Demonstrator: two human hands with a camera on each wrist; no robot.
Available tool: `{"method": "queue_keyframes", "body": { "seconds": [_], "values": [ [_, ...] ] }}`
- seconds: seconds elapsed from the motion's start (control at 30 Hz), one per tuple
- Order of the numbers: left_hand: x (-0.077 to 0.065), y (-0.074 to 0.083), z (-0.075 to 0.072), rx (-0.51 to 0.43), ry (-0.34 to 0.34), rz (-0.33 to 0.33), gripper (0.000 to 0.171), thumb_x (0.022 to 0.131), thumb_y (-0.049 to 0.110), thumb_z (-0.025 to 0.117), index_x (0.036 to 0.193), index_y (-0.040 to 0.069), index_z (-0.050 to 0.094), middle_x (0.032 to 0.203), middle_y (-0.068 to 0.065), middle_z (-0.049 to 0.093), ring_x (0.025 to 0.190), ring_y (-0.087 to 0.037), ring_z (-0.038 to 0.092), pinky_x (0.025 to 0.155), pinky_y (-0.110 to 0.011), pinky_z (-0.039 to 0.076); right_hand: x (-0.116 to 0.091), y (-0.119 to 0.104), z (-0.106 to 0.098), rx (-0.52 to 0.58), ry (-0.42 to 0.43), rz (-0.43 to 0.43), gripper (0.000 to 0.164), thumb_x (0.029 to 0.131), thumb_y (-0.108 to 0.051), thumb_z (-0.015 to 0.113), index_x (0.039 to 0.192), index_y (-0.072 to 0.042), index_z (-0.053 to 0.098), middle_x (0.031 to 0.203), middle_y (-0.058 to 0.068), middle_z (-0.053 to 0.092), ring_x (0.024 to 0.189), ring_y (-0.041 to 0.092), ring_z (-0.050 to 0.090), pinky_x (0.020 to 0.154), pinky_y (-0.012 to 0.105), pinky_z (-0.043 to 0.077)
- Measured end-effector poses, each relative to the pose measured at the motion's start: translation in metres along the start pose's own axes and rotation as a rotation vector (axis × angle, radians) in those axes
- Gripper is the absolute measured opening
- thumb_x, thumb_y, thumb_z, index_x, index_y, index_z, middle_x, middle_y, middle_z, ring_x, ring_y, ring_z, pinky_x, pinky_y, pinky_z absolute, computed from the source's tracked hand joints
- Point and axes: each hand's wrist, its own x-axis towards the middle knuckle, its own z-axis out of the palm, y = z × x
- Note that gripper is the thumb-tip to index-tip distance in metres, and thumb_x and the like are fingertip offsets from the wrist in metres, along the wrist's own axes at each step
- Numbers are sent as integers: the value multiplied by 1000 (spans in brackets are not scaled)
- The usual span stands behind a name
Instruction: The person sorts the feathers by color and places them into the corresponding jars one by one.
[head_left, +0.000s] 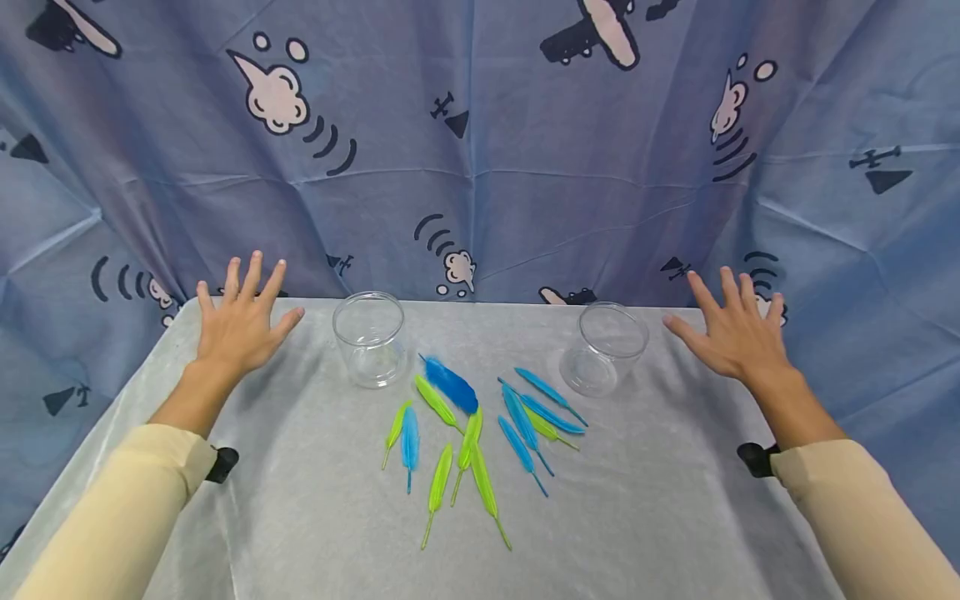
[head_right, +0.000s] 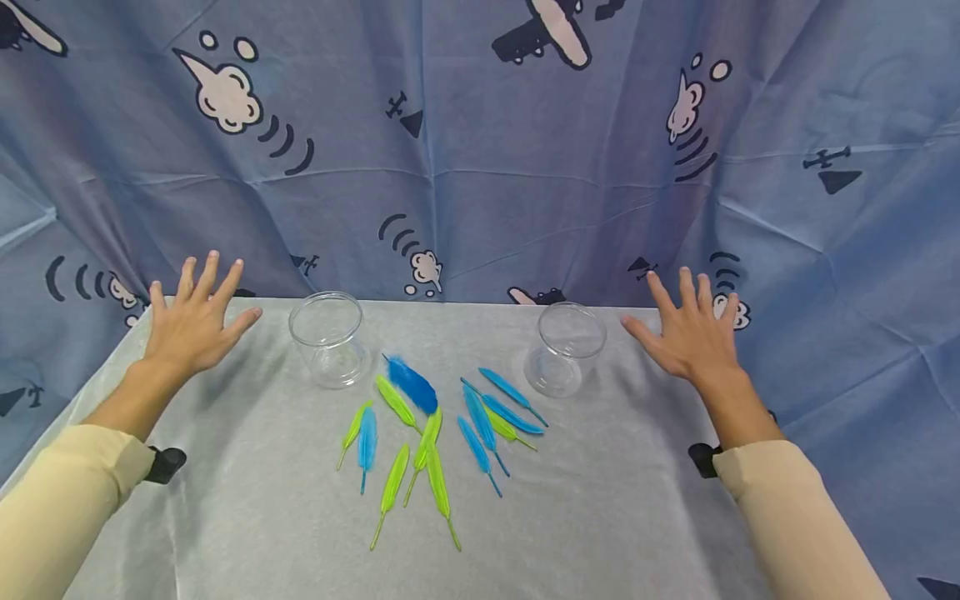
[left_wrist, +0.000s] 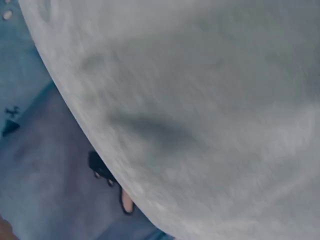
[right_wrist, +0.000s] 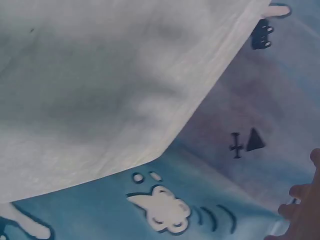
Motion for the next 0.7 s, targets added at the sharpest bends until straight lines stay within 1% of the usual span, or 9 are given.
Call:
{"method": "queue_keyframes", "body": {
  "seconds": [0.13,0.3,0.43,0.53,0.63,0.7],
  "values": [
    [1,16,0,-124,26,18,79,103,57,38,161,17,3,166,-13,-6,151,-39,-7,108,-76,-2,-1,-15,-8,42,19,-38,84,97,-68,36,162,-21,8,162,28,-1,146,54,1,105,78,-5],
    [3,36,-1,-282,30,60,81,101,59,39,161,22,-1,166,-6,-9,152,-34,-6,110,-73,0,-7,-34,-17,125,48,-109,82,99,-62,42,162,-21,8,164,25,3,148,49,5,107,76,-1],
    [4,49,1,-412,-13,87,83,100,60,41,160,24,-4,166,-1,-11,152,-31,-6,112,-71,2,-12,-50,-24,232,63,-166,86,97,-55,52,162,-21,6,165,20,5,148,47,12,110,73,7],
    [4,55,2,-501,-76,94,88,99,59,47,159,27,-8,166,2,-11,152,-29,-4,113,-71,6,-16,-61,-29,340,58,-174,90,95,-51,60,161,-27,4,167,11,3,148,45,13,108,75,12],
    [3,59,5,-580,-141,75,97,94,59,57,158,32,-11,166,2,-9,152,-30,0,113,-70,11,-21,-72,-33,442,66,-190,93,91,-44,69,161,-33,8,167,5,6,150,40,13,105,76,17],
    [2,62,7,-614,-170,53,105,89,59,66,157,36,-11,166,0,-6,152,-32,3,112,-70,14,-24,-78,-34,501,84,-216,95,88,-37,76,160,-35,13,166,6,14,148,39,20,104,75,23]
  ]
}}
